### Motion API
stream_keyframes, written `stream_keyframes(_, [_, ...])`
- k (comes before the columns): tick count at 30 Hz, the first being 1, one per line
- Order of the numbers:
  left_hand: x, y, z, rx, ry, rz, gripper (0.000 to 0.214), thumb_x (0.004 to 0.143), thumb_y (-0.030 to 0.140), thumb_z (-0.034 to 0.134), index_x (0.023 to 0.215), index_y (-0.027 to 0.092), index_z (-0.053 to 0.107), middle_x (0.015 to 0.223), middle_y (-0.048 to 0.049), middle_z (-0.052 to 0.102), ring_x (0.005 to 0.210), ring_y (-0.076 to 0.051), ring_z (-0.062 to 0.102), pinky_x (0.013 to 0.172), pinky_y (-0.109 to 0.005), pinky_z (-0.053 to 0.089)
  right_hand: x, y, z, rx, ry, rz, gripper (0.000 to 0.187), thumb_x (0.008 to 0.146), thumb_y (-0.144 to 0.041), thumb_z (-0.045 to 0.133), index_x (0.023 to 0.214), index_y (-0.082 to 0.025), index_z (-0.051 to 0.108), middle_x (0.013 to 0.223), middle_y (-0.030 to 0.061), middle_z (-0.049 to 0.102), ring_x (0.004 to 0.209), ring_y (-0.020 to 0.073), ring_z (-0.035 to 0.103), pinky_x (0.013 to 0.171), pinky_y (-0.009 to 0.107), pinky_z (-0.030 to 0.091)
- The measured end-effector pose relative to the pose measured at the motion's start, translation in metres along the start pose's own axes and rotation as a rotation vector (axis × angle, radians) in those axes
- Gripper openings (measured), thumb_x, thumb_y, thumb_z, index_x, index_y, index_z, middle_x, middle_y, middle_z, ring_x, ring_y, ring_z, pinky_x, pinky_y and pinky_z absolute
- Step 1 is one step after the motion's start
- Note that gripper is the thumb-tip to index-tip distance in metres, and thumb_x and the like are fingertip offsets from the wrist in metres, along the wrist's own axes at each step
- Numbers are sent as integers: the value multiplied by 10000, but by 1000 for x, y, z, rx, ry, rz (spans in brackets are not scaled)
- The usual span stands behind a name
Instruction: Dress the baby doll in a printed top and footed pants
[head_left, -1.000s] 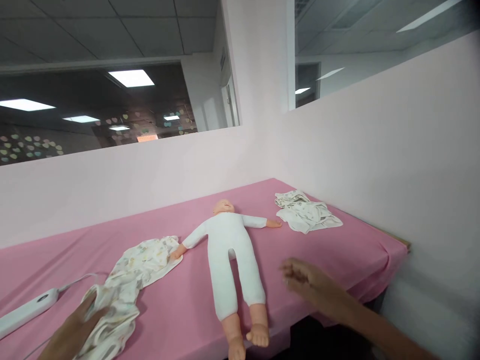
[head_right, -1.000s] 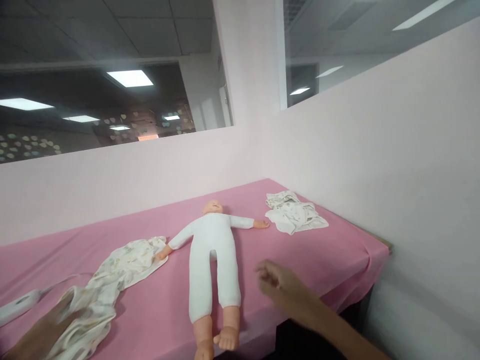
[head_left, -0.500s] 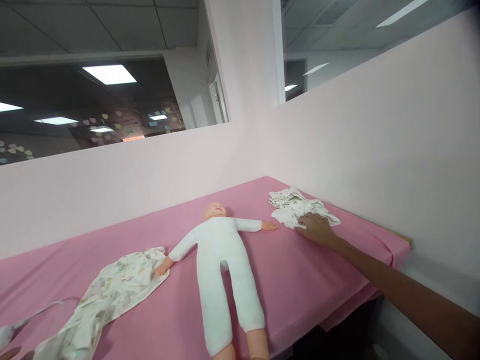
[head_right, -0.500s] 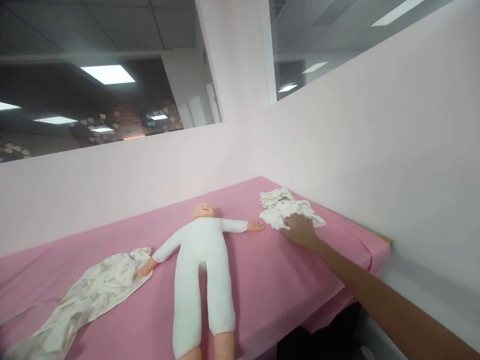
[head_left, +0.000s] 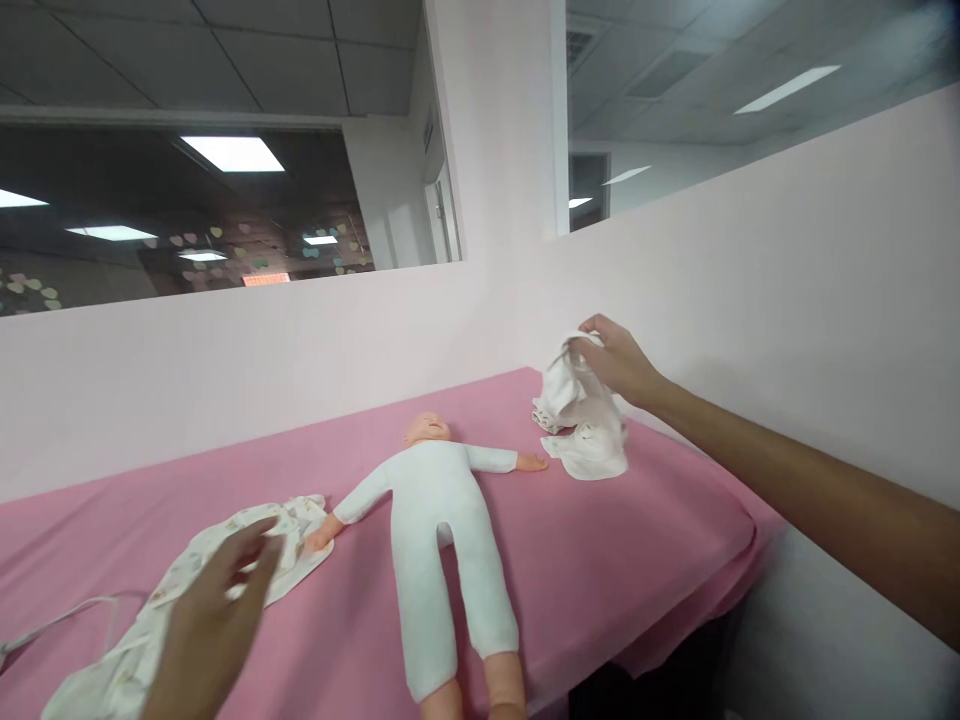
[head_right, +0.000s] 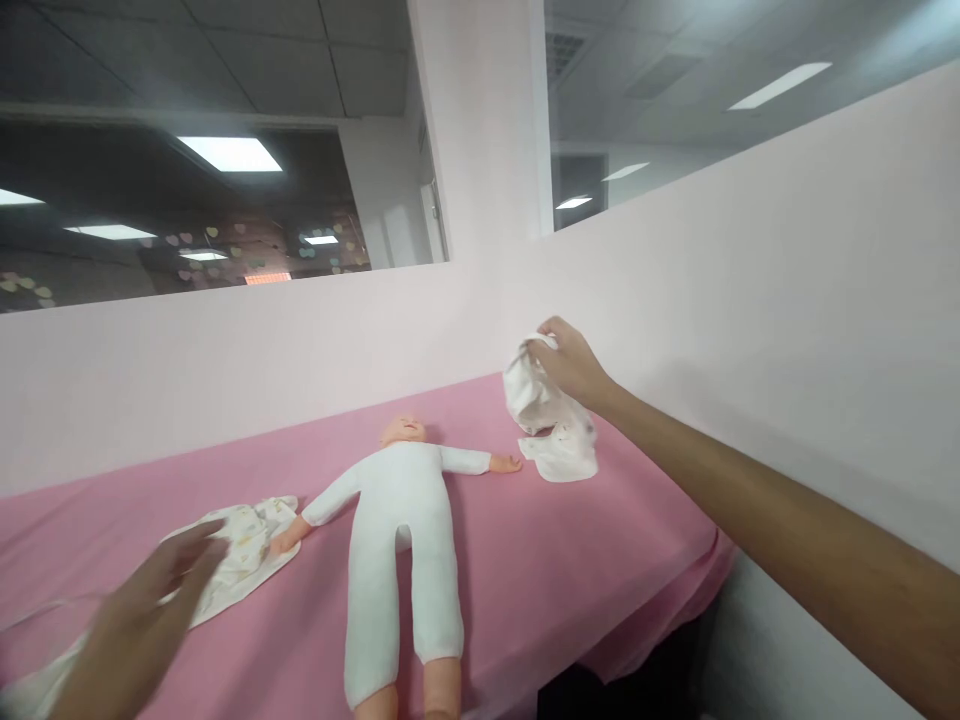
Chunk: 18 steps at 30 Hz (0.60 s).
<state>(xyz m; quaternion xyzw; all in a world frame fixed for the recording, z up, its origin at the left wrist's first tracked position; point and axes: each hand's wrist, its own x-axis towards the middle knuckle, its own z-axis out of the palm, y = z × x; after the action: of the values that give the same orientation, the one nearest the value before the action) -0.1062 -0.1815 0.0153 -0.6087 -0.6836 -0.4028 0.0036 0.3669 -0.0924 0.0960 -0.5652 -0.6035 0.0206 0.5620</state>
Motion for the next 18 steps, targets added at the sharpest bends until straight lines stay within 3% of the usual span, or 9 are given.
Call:
stream_keyframes(5, [-23, 115, 48, -384, -372, 164, 651, 825, 582, 520, 1384, 283, 374, 1372, -80, 487, 1191, -269, 518, 939, -396, 469, -9, -105, -1, 529, -64, -45, 122, 803, -307, 572, 788, -222, 487, 699, -29, 540, 601, 112, 510, 553, 247, 397])
stream_keyframes(7, [-25, 146, 61, -502, -417, 236, 796, 798, 550, 589, 1463, 287, 239, 1459, -98, 388, 1261, -285, 459, 971, -406, 442, -17, -136, -2, 659, -105, -77, 119, 825, -296, 567, 790, -219, 484, 688, -36, 522, 576, 96, 498, 528, 231, 384])
stream_keyframes(8, [-24, 157, 66, -549, -425, 269, 783, 799, 527, 601, 1457, 272, 261, 1463, -102, 384, 1279, -284, 441, 990, -404, 423, -20, -149, -4, 708, -123, -97, 114, 836, -286, 560, 791, -217, 481, 691, -37, 515, 572, 90, 494, 522, 225, 380])
stream_keyframes(11, [-16, 175, 70, -684, -437, 243, 512, 851, 473, 545, 1288, 210, 500, 1291, -104, 563, 1184, -270, 524, 953, -375, 428, -25, -174, -14, 795, -143, -156, 96, 859, -240, 537, 789, -213, 477, 711, -36, 509, 595, 79, 494, 528, 209, 387])
stream_keyframes(13, [-11, 176, 64, -734, -444, 178, 379, 868, 466, 510, 1090, 177, 613, 1083, -85, 659, 1010, -254, 603, 839, -342, 462, -24, -177, -24, 802, -97, -164, 95, 864, -228, 533, 784, -211, 484, 719, -37, 508, 606, 74, 494, 531, 203, 387])
stream_keyframes(15, [-10, 172, 52, -744, -449, 161, 348, 861, 484, 513, 894, 160, 637, 871, -44, 660, 798, -200, 605, 694, -284, 456, -19, -169, -34, 773, 14, -139, 98, 849, -236, 558, 776, -208, 499, 740, -32, 514, 625, 74, 499, 540, 205, 389])
stream_keyframes(18, [-11, 165, 24, -743, -431, 179, 362, 838, 506, 544, 758, 158, 606, 680, 16, 554, 610, -114, 500, 548, -208, 381, -10, -137, -47, 679, 239, -47, 99, 793, -239, 623, 773, -200, 535, 774, -18, 526, 666, 87, 513, 568, 221, 408])
